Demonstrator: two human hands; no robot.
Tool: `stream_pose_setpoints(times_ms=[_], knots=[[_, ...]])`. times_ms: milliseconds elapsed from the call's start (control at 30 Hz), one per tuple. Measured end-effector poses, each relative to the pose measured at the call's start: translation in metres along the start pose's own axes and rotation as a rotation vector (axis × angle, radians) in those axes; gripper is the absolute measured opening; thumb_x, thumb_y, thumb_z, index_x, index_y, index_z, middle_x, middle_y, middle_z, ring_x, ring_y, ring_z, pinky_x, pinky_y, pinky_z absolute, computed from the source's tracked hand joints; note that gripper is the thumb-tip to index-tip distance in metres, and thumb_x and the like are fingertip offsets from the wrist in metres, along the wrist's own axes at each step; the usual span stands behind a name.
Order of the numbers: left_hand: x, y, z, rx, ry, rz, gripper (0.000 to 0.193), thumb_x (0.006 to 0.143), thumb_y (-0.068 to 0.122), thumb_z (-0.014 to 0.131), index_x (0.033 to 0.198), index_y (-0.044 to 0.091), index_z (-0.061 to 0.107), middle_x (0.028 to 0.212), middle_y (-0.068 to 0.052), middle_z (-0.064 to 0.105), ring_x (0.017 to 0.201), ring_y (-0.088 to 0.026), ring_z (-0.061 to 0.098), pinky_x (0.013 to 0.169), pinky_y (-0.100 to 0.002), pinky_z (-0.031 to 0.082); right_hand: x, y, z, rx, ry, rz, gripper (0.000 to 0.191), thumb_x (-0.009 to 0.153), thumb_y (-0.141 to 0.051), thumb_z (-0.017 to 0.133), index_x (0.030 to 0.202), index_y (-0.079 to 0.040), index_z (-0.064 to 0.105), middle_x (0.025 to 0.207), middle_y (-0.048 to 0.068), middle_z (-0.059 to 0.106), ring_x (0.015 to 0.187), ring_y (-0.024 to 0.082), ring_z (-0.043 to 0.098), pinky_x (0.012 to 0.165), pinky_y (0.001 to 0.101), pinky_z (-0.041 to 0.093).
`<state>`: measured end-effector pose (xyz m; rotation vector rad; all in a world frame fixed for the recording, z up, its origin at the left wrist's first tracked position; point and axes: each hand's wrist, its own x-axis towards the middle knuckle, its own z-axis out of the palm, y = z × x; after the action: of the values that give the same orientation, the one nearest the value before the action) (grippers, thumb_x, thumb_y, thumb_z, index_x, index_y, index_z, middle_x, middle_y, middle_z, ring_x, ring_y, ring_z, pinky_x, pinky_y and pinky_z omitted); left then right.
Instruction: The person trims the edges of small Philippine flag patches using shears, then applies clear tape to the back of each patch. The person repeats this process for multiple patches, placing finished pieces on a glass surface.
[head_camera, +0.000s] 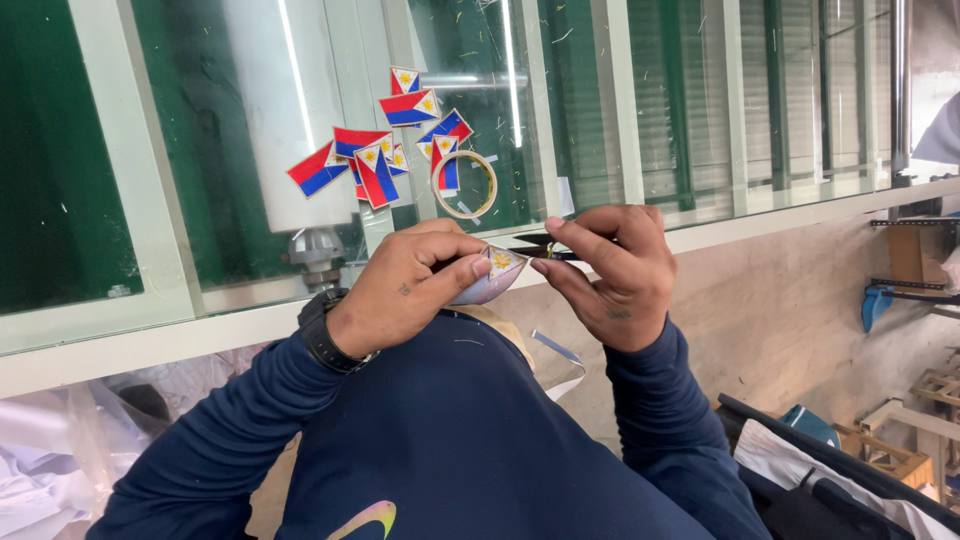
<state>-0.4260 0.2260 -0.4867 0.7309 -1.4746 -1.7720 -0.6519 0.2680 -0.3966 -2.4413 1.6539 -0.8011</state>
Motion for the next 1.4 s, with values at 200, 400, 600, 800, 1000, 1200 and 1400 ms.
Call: stream_pose_setpoints(times_ms=[200, 400, 600, 800, 1000, 1200, 1400], knots=[[0.005, 0.018, -0.010, 0.110, -0.045, -0.056, 0.024, 0.098, 0.018, 0.062, 0.108, 0.001, 0.076, 0.089, -0.004, 0.068, 0.077, -0.010, 0.064, 0.067, -0.026, 0.051, 0.017, -0.008, -0.008, -0.057, -0.042, -0.099, 0.047, 0.074, -0.014, 0.095, 0.116, -0.009, 0.074, 0.094, 0.001, 0.066, 0.079, 0.017, 0.055, 0.082, 0.0369, 0.035], [0.009, 0.025, -0.014, 0.093, -0.067, -0.075, 0.026, 0.098, 0.021, 0.061, 0.106, 0.001, 0.076, 0.089, -0.004, 0.068, 0.076, -0.011, 0.063, 0.066, -0.027, 0.051, 0.021, -0.009, -0.008, -0.066, -0.061, -0.135, 0.048, 0.076, -0.011, 0.095, 0.119, -0.009, 0.073, 0.094, 0.001, 0.066, 0.079, 0.018, 0.054, 0.082, 0.0374, 0.036], [0.015, 0.027, -0.021, 0.226, -0.119, -0.056, 0.026, 0.098, 0.022, 0.061, 0.105, 0.001, 0.075, 0.085, -0.007, 0.066, 0.071, -0.015, 0.064, 0.063, -0.029, 0.050, 0.024, -0.007, -0.007, -0.062, -0.071, -0.122, 0.049, 0.075, -0.011, 0.094, 0.119, -0.009, 0.073, 0.096, 0.002, 0.065, 0.081, 0.019, 0.055, 0.082, 0.0369, 0.038], [0.018, 0.030, -0.027, 0.254, -0.180, 0.049, 0.025, 0.098, 0.021, 0.060, 0.107, 0.001, 0.074, 0.090, -0.008, 0.066, 0.081, -0.018, 0.067, 0.071, -0.031, 0.053, 0.025, -0.008, -0.005, -0.054, -0.081, -0.107, 0.048, 0.073, -0.011, 0.094, 0.117, -0.009, 0.074, 0.095, 0.002, 0.065, 0.082, 0.019, 0.056, 0.081, 0.0377, 0.039], [0.021, 0.030, -0.030, 0.232, -0.235, 0.040, 0.025, 0.098, 0.020, 0.060, 0.106, 0.002, 0.074, 0.087, -0.006, 0.065, 0.081, -0.017, 0.064, 0.073, -0.031, 0.051, 0.027, -0.005, -0.002, 0.074, -0.126, -0.008, 0.047, 0.074, -0.009, 0.092, 0.118, -0.009, 0.074, 0.099, 0.004, 0.064, 0.090, 0.021, 0.059, 0.080, 0.0337, 0.047], [0.025, 0.028, -0.036, 0.118, -0.253, 0.045, 0.025, 0.099, 0.019, 0.060, 0.109, 0.002, 0.075, 0.086, -0.004, 0.062, 0.079, -0.013, 0.059, 0.071, -0.028, 0.049, 0.027, -0.003, -0.009, 0.039, -0.076, -0.007, 0.048, 0.075, -0.009, 0.093, 0.119, -0.008, 0.074, 0.096, 0.003, 0.066, 0.084, 0.018, 0.056, 0.079, 0.0343, 0.043], [0.029, 0.029, -0.036, 0.101, -0.254, -0.008, 0.025, 0.099, 0.021, 0.061, 0.107, 0.002, 0.075, 0.086, -0.003, 0.062, 0.078, -0.012, 0.060, 0.070, -0.028, 0.049, 0.033, -0.005, -0.012, -0.023, -0.095, -0.070, 0.047, 0.075, -0.011, 0.093, 0.118, -0.009, 0.074, 0.093, 0.002, 0.065, 0.083, 0.018, 0.056, 0.082, 0.0352, 0.040]])
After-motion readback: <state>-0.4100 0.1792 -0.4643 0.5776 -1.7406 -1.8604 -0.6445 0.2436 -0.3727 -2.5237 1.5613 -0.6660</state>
